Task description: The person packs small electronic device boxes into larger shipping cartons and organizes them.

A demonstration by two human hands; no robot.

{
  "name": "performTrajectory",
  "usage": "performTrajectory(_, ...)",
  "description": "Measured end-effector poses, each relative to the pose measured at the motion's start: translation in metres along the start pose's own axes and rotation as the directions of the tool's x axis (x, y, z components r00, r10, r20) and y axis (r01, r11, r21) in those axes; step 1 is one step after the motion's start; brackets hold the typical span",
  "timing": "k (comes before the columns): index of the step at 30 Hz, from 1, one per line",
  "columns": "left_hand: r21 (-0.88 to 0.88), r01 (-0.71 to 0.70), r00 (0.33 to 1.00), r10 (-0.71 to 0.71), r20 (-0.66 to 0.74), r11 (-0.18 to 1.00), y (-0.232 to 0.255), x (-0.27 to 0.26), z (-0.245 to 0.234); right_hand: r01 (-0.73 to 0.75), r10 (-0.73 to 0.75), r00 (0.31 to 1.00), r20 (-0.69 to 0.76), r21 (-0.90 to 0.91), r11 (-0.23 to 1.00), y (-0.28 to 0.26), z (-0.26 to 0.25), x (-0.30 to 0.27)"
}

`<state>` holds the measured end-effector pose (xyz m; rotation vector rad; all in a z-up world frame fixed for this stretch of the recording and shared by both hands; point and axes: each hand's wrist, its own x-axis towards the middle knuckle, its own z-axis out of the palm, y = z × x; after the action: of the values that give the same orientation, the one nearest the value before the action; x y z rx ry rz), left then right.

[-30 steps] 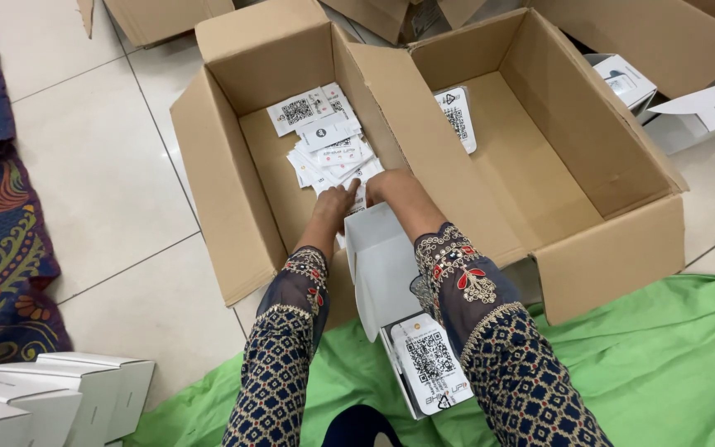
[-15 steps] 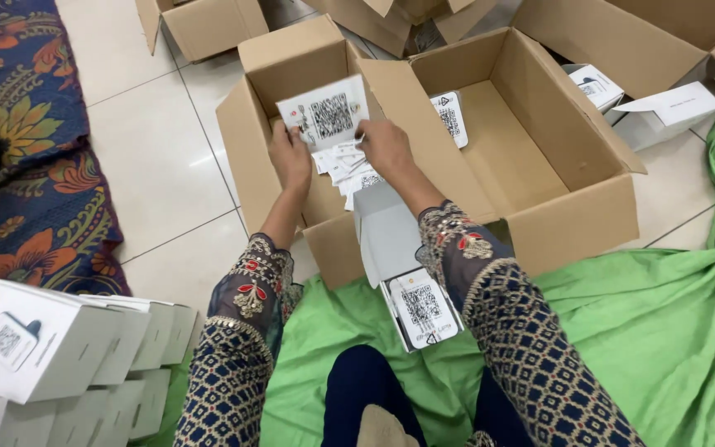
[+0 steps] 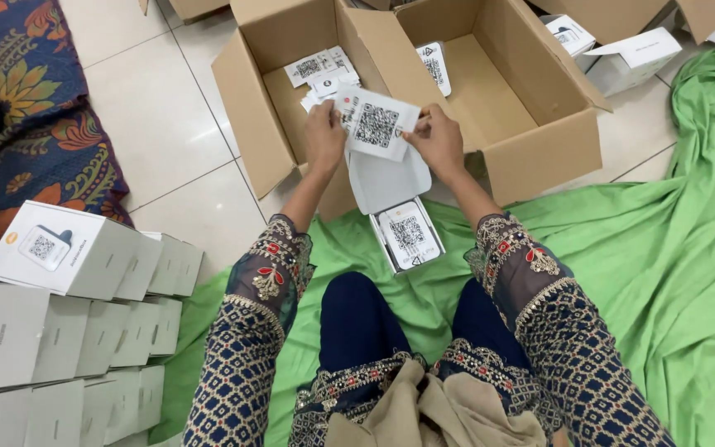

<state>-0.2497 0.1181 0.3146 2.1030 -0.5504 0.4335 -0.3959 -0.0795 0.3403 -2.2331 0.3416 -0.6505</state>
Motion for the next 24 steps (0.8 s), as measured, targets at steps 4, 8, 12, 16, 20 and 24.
performTrajectory(4,-0.029,-0.120,0.992,0.121,0.041,0.992,0.033,-0.050,0.015,-0.186,0.177,0.972,0.153,0.050,0.981,0.076,0.011,-0.055)
performTrajectory(8,0.078,-0.085,0.925,0.049,0.378,0.993,0.055,-0.086,0.030,-0.508,0.431,0.657,0.618,-0.060,0.859,0.125,0.010,-0.104)
performTrajectory(12,0.135,-0.244,0.856,0.148,0.496,0.960,0.029,-0.130,0.081,-0.653,0.494,0.417,0.763,-0.127,0.747,0.172,0.020,-0.137)
performTrajectory(16,0.173,-0.198,0.854,0.083,0.514,0.965,0.012,-0.165,0.110,-0.562,0.541,0.444,0.714,-0.248,0.789,0.191,0.029,-0.151)
performTrajectory(20,0.260,-0.249,0.828,0.066,0.557,0.933,-0.010,-0.185,0.117,-0.174,0.506,0.635,0.583,-0.530,0.830,0.146,0.020,-0.161)
performTrajectory(24,0.230,-0.195,0.768,0.002,0.641,0.953,-0.008,-0.190,0.099,0.001,0.285,0.856,0.431,-0.552,0.834,0.125,0.029,-0.165)
